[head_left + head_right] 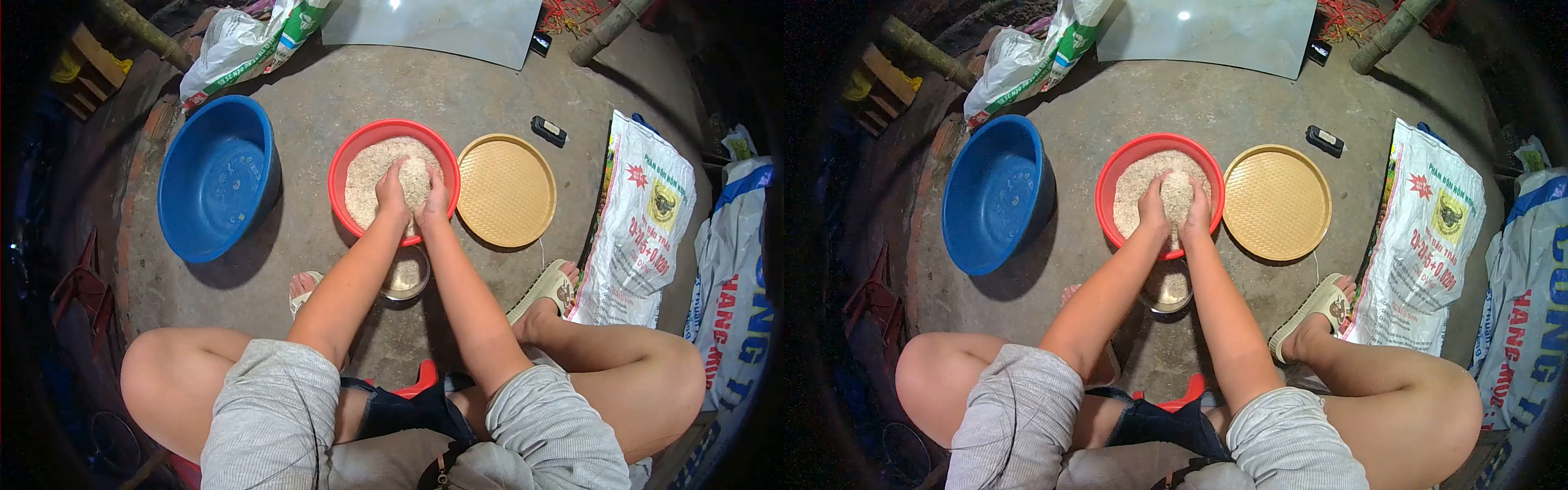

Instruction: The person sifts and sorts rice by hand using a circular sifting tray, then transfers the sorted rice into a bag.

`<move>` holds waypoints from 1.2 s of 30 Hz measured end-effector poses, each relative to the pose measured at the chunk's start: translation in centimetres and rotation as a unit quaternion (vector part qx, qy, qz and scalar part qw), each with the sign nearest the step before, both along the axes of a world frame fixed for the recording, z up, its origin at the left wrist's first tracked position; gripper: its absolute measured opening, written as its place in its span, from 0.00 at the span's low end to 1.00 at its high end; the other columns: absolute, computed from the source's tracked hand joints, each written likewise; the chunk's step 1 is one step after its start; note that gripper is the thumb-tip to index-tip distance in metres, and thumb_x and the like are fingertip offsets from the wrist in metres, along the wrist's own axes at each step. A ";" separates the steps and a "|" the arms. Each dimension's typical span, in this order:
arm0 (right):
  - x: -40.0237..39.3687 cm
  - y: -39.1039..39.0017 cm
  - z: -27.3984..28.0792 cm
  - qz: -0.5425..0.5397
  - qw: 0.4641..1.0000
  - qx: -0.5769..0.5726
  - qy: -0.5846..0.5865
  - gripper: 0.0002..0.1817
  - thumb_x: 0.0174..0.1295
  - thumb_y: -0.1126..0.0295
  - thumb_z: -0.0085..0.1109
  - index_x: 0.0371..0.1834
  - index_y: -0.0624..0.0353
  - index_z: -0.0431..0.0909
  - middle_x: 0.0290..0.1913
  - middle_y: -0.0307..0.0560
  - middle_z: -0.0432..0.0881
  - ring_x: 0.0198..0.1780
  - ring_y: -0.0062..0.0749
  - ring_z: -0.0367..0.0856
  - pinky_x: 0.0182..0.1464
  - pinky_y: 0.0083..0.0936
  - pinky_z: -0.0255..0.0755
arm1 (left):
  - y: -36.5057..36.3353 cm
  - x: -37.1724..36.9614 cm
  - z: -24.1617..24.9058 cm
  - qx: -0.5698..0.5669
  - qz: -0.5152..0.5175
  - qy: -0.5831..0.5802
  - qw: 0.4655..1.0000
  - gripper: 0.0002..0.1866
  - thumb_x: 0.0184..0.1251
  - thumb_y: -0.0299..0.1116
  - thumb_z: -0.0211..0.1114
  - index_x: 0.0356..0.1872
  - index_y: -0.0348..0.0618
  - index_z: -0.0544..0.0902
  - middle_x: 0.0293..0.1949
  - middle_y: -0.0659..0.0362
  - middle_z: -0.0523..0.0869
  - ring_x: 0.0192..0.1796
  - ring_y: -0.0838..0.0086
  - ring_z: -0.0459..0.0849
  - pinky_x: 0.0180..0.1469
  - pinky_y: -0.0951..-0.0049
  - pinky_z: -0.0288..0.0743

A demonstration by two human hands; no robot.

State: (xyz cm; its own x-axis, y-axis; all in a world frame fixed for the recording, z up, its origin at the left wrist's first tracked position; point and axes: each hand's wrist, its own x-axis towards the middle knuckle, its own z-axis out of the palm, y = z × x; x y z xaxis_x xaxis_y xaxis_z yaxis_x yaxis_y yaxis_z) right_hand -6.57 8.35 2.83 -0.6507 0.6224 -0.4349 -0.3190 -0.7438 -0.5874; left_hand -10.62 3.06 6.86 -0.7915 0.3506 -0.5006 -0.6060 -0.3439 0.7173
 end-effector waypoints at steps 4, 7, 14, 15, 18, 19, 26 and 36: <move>0.3 -1.1 0.7 -0.032 0.982 -0.160 0.092 0.22 0.66 0.57 0.42 0.54 0.63 0.70 0.52 0.51 0.76 0.53 0.41 0.75 0.57 0.38 0.69 | -0.4 0.4 0.5 0.017 0.033 -0.059 0.998 0.18 0.68 0.41 0.50 0.48 0.41 0.80 0.59 0.52 0.71 0.56 0.66 0.73 0.60 0.65 0.67; 0.2 -2.1 3.0 -0.060 0.985 -0.155 0.048 0.21 0.66 0.58 0.43 0.53 0.62 0.71 0.52 0.50 0.76 0.53 0.42 0.75 0.57 0.39 0.68 | -1.0 0.1 -0.1 0.034 0.046 -0.075 0.996 0.19 0.68 0.43 0.48 0.49 0.43 0.79 0.59 0.52 0.70 0.57 0.64 0.72 0.61 0.61 0.66; -1.3 -1.7 4.0 -0.032 0.993 -0.081 0.086 0.20 0.66 0.59 0.44 0.52 0.63 0.71 0.49 0.51 0.78 0.50 0.41 0.77 0.55 0.38 0.71 | -1.3 -0.8 1.7 0.200 0.039 -0.128 0.971 0.19 0.69 0.47 0.47 0.48 0.46 0.79 0.53 0.52 0.76 0.54 0.61 0.76 0.58 0.57 0.69; -1.6 -1.6 4.1 -0.033 0.993 -0.076 0.083 0.20 0.66 0.59 0.44 0.52 0.63 0.71 0.48 0.51 0.78 0.49 0.40 0.78 0.54 0.37 0.71 | -1.3 -1.0 2.2 0.201 0.040 -0.127 0.971 0.19 0.69 0.47 0.47 0.48 0.46 0.79 0.53 0.52 0.76 0.54 0.61 0.76 0.58 0.57 0.69; -2.3 -1.4 4.3 -0.032 0.994 -0.061 0.083 0.19 0.66 0.60 0.45 0.51 0.63 0.72 0.47 0.51 0.79 0.47 0.40 0.79 0.53 0.37 0.72 | -1.2 -1.4 3.3 0.191 0.050 -0.128 0.972 0.20 0.69 0.48 0.45 0.46 0.47 0.78 0.48 0.52 0.80 0.51 0.59 0.78 0.57 0.56 0.70; -2.4 -1.5 4.5 -0.030 0.995 -0.051 0.086 0.19 0.66 0.60 0.45 0.50 0.63 0.72 0.47 0.51 0.79 0.47 0.39 0.79 0.52 0.36 0.73 | -1.2 -1.5 3.5 0.198 0.052 -0.126 0.971 0.20 0.69 0.49 0.45 0.45 0.48 0.78 0.47 0.52 0.80 0.51 0.59 0.78 0.56 0.56 0.71; -1.5 -0.9 8.1 -0.039 0.997 0.006 0.062 0.19 0.67 0.59 0.44 0.48 0.64 0.73 0.45 0.50 0.79 0.44 0.37 0.80 0.48 0.32 0.75 | 0.1 -1.0 5.1 0.185 0.053 -0.124 0.973 0.20 0.70 0.51 0.44 0.41 0.49 0.78 0.45 0.55 0.81 0.50 0.62 0.78 0.56 0.56 0.71; 0.3 3.5 7.5 -0.103 0.990 -0.015 0.091 0.20 0.68 0.59 0.43 0.47 0.67 0.73 0.41 0.52 0.81 0.42 0.36 0.81 0.45 0.29 0.77 | 4.9 0.3 4.3 0.213 -0.001 -0.133 0.968 0.22 0.71 0.50 0.42 0.45 0.46 0.77 0.46 0.54 0.80 0.50 0.60 0.78 0.57 0.56 0.70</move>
State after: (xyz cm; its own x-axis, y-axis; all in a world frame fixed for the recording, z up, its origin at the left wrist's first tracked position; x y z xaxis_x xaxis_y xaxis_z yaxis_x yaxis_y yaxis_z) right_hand -6.25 11.89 10.38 -0.5801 0.7391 -0.3424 -0.5647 -0.6678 -0.4850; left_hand -10.29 8.00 11.15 -0.6535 0.5720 -0.4958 -0.7509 -0.5722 0.3296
